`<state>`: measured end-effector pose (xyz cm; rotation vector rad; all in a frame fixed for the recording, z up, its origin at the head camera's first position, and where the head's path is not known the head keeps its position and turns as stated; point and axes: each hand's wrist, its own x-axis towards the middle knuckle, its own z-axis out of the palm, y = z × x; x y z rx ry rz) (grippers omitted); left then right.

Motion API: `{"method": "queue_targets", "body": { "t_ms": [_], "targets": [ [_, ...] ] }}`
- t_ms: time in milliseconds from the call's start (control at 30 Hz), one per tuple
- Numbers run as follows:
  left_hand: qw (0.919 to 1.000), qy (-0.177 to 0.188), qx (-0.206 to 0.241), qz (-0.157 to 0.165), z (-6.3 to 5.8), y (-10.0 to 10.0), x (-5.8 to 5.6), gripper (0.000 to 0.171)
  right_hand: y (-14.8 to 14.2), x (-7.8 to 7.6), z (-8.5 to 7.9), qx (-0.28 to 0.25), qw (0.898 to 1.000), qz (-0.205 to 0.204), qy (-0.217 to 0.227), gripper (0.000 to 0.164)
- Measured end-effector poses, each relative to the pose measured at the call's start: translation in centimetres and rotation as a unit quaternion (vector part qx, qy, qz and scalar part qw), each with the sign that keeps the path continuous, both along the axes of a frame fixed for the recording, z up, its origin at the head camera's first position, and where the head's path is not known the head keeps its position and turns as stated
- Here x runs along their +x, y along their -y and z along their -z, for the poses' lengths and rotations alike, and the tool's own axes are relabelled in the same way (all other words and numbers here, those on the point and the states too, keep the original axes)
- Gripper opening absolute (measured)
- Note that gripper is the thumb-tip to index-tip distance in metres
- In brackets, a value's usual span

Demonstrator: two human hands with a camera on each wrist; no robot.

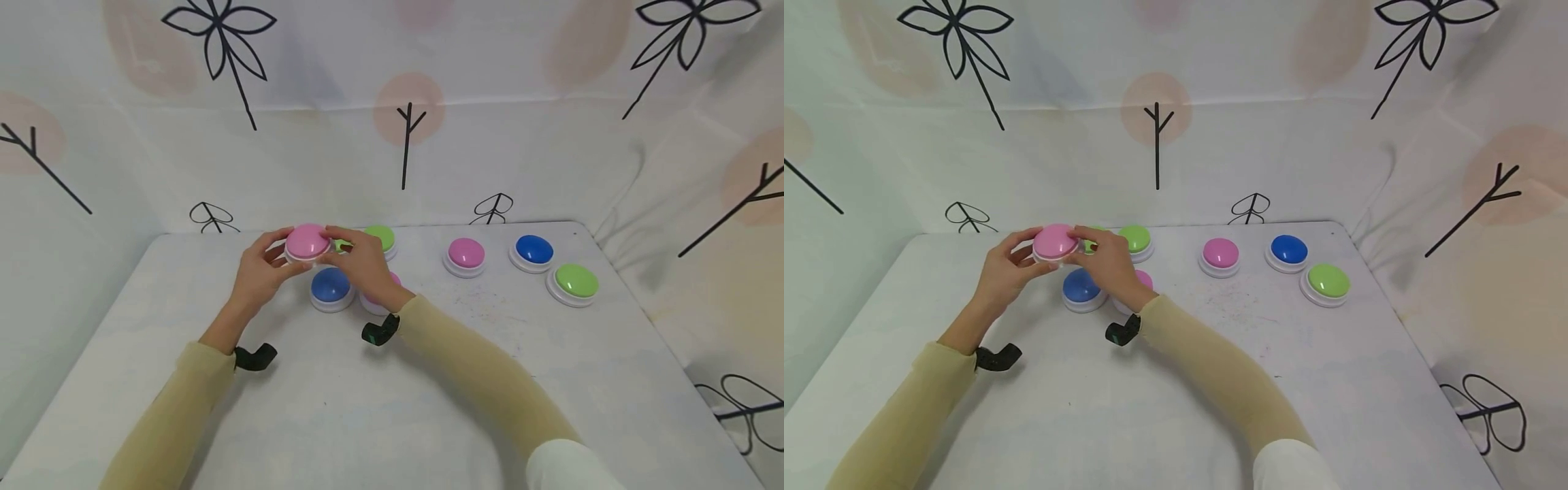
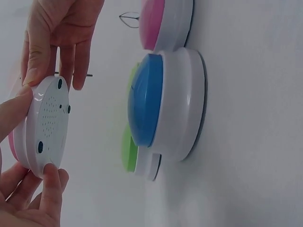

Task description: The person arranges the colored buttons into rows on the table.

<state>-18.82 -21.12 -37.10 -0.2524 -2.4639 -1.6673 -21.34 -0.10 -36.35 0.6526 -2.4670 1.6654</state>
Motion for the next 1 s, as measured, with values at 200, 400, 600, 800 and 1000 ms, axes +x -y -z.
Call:
{"method": "queue_targets", "body": {
  "t_ms": [200, 400, 600, 800, 1000],
  "targets": [
    [0.9999, -0.006, -0.007, 0.007, -0.1, -1.5, 0.8, 0.071, -1.7, 0.5, 0.1, 0.002, 1.000, -0.009, -0.014, 0.048],
    [0.9997, -0.010, -0.008, 0.020, -0.1, -2.9, 1.6, 0.070, -3.6, 1.2, 0.1, -0.023, 0.999, -0.034, 0.016, 0.047],
    [0.9988, -0.024, -0.010, 0.041, -0.1, -4.3, 2.2, 0.070, -5.5, 1.5, 0.3, -0.048, 0.996, -0.060, 0.035, 0.048],
    [0.9967, -0.038, -0.007, 0.071, 0.1, -5.5, 2.6, 0.065, -7.3, 2.2, 0.4, -0.034, 0.998, -0.055, 0.027, 0.047],
    [0.9925, -0.051, 0.000, 0.111, 0.3, -6.4, 2.9, 0.063, -9.1, 2.9, 0.6, -0.038, 0.997, -0.061, 0.028, 0.047]
  ]
}}
